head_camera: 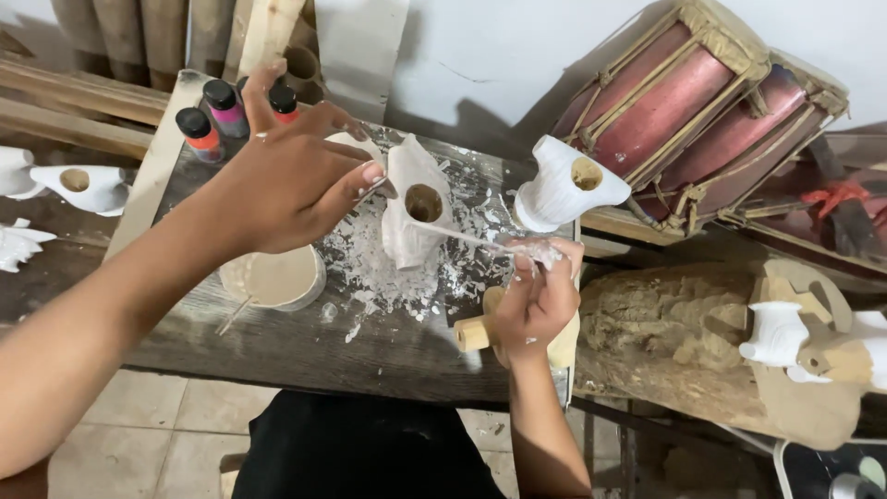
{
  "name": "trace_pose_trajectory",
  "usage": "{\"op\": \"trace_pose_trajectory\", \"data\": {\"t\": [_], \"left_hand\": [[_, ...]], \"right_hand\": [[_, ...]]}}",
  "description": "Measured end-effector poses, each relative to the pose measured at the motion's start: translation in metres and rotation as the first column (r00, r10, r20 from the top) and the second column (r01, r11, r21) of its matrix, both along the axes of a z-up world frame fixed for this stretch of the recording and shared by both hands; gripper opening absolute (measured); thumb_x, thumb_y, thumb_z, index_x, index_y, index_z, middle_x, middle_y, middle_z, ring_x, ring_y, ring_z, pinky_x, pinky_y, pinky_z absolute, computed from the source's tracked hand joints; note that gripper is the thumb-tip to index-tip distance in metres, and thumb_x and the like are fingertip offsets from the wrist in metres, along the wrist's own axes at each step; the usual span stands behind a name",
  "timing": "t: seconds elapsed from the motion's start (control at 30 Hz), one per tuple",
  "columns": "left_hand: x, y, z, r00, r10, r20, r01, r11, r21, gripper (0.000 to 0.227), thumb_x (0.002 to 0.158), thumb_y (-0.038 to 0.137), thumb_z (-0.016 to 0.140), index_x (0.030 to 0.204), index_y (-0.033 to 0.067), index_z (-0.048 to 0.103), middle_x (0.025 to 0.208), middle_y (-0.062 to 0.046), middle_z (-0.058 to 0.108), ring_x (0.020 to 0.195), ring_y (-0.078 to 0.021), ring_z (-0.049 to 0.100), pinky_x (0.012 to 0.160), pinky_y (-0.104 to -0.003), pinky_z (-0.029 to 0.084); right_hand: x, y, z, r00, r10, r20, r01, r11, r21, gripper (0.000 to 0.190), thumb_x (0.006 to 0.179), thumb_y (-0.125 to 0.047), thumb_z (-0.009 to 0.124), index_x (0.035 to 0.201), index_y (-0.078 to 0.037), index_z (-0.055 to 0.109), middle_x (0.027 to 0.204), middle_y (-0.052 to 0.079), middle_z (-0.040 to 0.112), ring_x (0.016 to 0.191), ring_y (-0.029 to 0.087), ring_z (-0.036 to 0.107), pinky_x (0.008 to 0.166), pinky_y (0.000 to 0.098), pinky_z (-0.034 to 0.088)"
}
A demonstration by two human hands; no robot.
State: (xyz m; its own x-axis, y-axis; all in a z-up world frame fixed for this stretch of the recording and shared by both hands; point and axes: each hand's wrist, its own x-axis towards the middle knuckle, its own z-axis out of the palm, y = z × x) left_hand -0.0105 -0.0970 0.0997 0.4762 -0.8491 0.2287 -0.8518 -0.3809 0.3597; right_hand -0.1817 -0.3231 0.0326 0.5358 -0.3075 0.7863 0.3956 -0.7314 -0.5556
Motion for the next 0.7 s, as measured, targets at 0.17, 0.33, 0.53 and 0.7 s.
{"op": "trace_pose_trajectory", "data": {"t": [0.17,0.33,0.53,0.7], "left_hand": [[0.009,0.003,-0.001,1.000,-0.024,0.006,0.024,1.000,0.017,0.079,0.106,0.043,0.007,0.057,0.0103,0.060,0.061,-0.001,0.062,0.127,-0.0296,0.060,0.118,-0.063,-0.001],[0.019,0.003,-0.005,0.997,-0.079,-0.002,0.079,0.996,-0.030,0.080,0.107,0.043,0.008,0.072,0.0113,0.072,0.086,0.002,0.075,0.127,-0.0328,0.059,0.116,-0.065,-0.002],[0.021,-0.010,-0.020,0.988,-0.126,0.086,0.129,0.991,-0.024,0.078,0.108,0.054,0.001,0.119,0.0257,0.073,0.120,0.004,0.076,0.133,-0.0406,0.056,0.118,-0.067,-0.006],[0.027,-0.024,-0.039,0.944,-0.214,0.252,0.262,0.948,-0.179,0.078,0.114,0.050,0.008,0.105,0.0202,0.080,0.111,0.009,0.074,0.123,-0.0330,0.062,0.118,-0.066,-0.006]], "right_hand": [[-0.010,-0.023,-0.021,1.000,0.018,-0.010,-0.018,1.000,-0.025,0.018,0.108,-0.015,0.052,0.101,-0.003,0.064,0.091,0.007,0.063,0.089,0.018,0.059,0.072,0.0266,0.053],[-0.032,-0.027,-0.021,0.997,-0.006,-0.082,0.009,1.000,0.026,0.017,0.104,-0.013,0.050,0.103,0.001,0.060,0.099,0.011,0.060,0.084,0.020,0.062,0.071,0.0284,0.057],[-0.018,-0.013,-0.010,0.988,-0.111,-0.109,0.125,0.983,0.134,0.022,0.108,-0.020,0.050,0.100,-0.001,0.057,0.096,0.012,0.059,0.085,0.023,0.063,0.077,0.0327,0.056],[-0.005,0.000,-0.002,0.952,-0.254,-0.171,0.285,0.940,0.188,0.024,0.109,-0.025,0.052,0.098,-0.005,0.057,0.091,0.004,0.055,0.085,0.015,0.052,0.078,0.0264,0.042]]}}
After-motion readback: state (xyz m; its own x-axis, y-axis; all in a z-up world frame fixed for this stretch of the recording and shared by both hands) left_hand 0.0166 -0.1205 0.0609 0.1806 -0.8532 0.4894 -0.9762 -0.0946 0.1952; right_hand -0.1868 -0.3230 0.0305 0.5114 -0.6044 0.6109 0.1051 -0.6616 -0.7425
